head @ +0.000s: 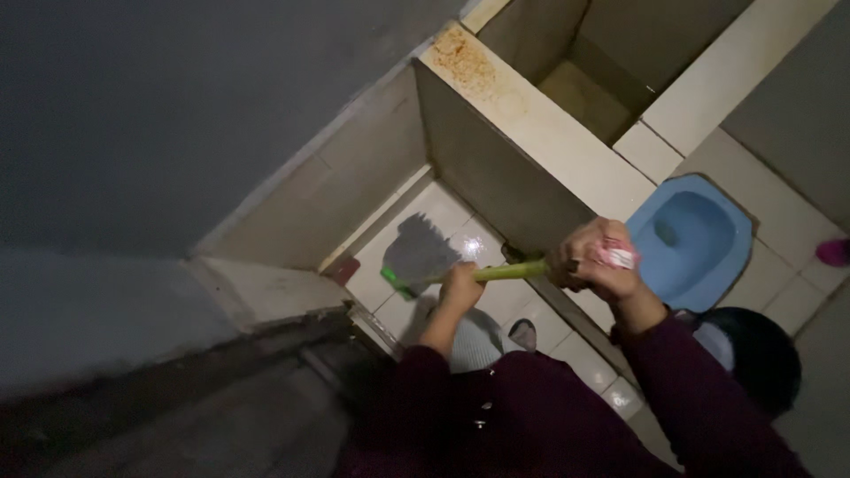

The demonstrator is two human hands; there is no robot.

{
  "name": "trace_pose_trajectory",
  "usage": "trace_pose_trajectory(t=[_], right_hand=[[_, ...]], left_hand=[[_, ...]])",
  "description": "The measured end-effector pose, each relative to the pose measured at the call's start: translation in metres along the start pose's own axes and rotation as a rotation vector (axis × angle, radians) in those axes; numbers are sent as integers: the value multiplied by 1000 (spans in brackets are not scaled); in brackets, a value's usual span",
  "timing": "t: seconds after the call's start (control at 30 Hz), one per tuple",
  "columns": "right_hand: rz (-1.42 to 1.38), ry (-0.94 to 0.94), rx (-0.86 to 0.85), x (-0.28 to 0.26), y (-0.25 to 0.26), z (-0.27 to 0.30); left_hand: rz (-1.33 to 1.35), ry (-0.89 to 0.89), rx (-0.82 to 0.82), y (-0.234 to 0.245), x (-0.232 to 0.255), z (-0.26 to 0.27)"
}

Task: The person mops the tiled floor of a bathroom using a mop with a green handle. They move the mop back and forth across the floor near a blue squat toilet and a black bucket.

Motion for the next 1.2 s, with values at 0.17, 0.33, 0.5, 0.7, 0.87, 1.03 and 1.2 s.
trace_pose_trajectory(t=[0.17, 0.33, 0.5, 0.7, 0.87, 1.03, 1.2], right_hand=[[-83, -91, -126, 18, 7, 4], [-55, -207, 134, 35, 6, 29], [-178, -5, 304, 31, -16, 60], [-94, -54, 95, 28, -43, 62], [174, -180, 112, 10, -37, 46], [711, -243, 204, -10, -57, 10], [870, -151, -3, -27, -79, -36]], left_hand=[[35, -45, 208, -33, -45, 19], [121, 17, 353, -44, -35, 50], [152, -117, 365, -27, 28, 89], [191, -258, 445, -34, 23, 82], [195, -86, 373, -4, 44, 70], [274, -274, 344, 35, 61, 45], [249, -436, 259, 56, 68, 3]])
Point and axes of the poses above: each hand's wrist, its own z-axis away from the middle knuckle, its own y-axis out of the back of the hand, x = y × z, the point moved 2 cm from there along -z, towards the middle knuckle, and after that the axes turned 12 degrees about -x, right-handed, at the moved point
